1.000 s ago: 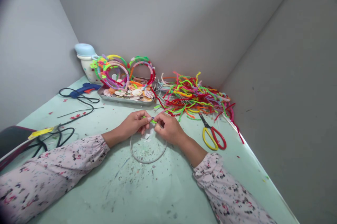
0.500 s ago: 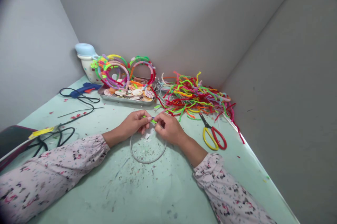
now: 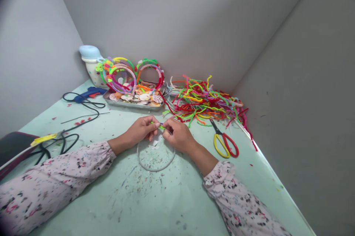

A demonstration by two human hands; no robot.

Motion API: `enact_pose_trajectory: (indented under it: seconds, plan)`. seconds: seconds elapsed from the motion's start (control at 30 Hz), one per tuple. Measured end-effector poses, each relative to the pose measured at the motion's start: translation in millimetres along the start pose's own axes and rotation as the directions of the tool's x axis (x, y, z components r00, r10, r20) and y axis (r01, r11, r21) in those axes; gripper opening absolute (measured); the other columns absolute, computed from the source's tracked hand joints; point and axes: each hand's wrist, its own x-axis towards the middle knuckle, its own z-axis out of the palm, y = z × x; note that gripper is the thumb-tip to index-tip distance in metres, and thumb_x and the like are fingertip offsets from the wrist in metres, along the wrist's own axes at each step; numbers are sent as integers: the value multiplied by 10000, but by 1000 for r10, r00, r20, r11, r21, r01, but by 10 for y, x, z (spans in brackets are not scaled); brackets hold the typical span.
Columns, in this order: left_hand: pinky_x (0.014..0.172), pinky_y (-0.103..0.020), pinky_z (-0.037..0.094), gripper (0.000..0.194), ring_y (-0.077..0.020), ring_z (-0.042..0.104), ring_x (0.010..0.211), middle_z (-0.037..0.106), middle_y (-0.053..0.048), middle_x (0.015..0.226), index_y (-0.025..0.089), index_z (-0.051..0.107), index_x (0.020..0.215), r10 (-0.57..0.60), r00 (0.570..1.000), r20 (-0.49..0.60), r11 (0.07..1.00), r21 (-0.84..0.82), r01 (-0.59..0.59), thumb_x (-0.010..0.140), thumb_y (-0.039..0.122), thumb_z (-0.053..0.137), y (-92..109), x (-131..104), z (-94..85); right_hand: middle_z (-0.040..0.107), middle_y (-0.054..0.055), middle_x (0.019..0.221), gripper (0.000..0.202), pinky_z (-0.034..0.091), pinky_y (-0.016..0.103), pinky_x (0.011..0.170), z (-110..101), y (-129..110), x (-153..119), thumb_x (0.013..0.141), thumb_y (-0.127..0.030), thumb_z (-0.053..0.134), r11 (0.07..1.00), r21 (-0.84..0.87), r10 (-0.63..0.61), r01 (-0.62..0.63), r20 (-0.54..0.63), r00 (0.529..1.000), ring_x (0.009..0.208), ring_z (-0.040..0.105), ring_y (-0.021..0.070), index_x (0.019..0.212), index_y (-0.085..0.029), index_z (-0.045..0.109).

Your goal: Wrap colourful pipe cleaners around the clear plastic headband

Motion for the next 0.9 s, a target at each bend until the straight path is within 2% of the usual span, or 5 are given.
enact_pose_trajectory:
  seconds: [0.9]
  plan:
    - [375,-151,332,226,-51,482,383,574,27,572,143,529,781,20,1000,1,1000,-2,-20,791,362,581,-19,2,-6,547,-11,682,139,364,220,573,-24,-14,-4,711,-103,525,999,-23,-26,26,11,1000,615,481,120,816,-185,564]
